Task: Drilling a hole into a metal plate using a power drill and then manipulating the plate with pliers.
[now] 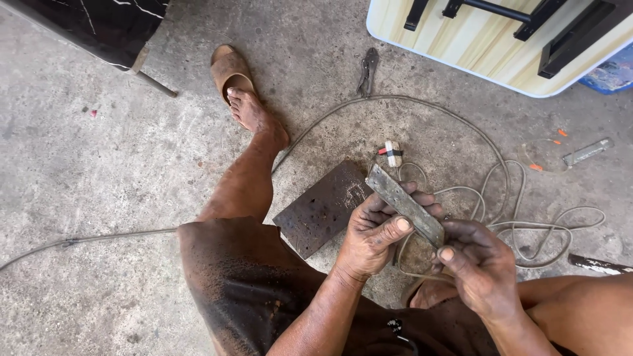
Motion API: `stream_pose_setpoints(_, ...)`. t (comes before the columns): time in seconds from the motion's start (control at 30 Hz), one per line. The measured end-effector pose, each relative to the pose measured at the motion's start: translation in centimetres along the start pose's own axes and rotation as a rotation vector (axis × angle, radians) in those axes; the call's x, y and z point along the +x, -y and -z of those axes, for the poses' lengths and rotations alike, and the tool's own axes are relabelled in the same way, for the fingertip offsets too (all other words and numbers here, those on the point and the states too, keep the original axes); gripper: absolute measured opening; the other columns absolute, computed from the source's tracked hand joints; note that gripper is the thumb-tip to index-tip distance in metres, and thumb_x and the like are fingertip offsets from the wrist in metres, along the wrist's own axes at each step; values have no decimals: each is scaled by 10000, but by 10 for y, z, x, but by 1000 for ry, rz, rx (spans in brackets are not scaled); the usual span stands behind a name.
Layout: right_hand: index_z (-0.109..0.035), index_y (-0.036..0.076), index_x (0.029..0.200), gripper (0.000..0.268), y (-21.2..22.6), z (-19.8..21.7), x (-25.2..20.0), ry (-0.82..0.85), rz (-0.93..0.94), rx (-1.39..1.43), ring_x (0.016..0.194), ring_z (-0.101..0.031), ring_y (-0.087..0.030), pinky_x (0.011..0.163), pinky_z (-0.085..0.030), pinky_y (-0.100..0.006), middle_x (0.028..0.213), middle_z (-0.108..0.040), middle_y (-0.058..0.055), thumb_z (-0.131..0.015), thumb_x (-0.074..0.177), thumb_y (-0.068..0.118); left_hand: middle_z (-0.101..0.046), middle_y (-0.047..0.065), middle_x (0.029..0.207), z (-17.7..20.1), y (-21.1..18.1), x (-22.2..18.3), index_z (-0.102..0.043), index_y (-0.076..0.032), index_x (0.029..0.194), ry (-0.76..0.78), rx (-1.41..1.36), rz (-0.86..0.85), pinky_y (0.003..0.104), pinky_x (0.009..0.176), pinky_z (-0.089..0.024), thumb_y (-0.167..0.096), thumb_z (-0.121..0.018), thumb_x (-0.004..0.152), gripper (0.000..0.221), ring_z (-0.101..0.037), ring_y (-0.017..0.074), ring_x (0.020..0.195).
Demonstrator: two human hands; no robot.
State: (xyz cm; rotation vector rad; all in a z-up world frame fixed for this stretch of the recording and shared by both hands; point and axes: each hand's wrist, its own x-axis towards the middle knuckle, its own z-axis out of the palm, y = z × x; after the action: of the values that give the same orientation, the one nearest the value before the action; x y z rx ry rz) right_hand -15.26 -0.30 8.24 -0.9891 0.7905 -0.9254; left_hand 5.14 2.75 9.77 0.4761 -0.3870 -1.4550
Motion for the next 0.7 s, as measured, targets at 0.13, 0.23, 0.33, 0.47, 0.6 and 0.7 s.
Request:
stream_pose_setpoints(0.13,-675,-56,1244,464,10,-7,-3,-93,13,-338,790,-673,-138,708,-552,-219,994,-746,-143,-776,792,-72,-673,228,1348,-2,1,0,-530,6,1483,-31,-9,-1,501,1123,-572,-34,-751,952,576,-675,375,1254)
stream_pose_setpoints(0.23,-708,-35,1185,413,16,-12,-3,-131,11,-518,500,-430,-30,462,-345,-161,761,-700,-62,-806,786,14,-682,223,1331,-5,0,-1,-539,-9,1484,-54,0,-16,494,1095,-593,-24,-747,946,577,-685,367,1235)
stream_pose_setpoints(0.33,-686,-47,1218,424,14,-11,-4,-86,65,-518,613,-565,-69,560,-456,-172,951,-750,-111,-778,804,-25,-688,219,1314,-9,-2,-2,-553,-8,1466,-92,18,-11,493,1086,-597,-42,-766,930,578,-692,359,1217)
stream_pose_setpoints(0.47,-670,-62,1226,418,9,-6,-5,-64,63,-419,781,-657,-133,685,-541,-210,1049,-737,-145,-755,817,-45,-689,209,1309,-10,0,-2,-559,-15,1458,-84,48,-33,501,1091,-599,-40,-758,938,558,-689,359,1224)
stream_pose_setpoints(0.6,-666,-46,1233,422,3,-2,-5,-83,64,-376,590,-578,-51,527,-465,-148,902,-734,-110,-760,823,-14,-685,217,1317,-9,2,-2,-554,-7,1464,-79,65,-47,493,1087,-601,-55,-757,945,559,-692,355,1219)
stream_pose_setpoints(0.7,-663,-63,1228,379,-1,-2,-6,-90,59,-340,713,-633,-88,654,-515,-170,964,-736,-120,-736,857,-34,-684,208,1326,-11,0,-2,-557,-27,1461,-73,89,-54,497,1079,-608,-22,-744,945,549,-690,352,1226)
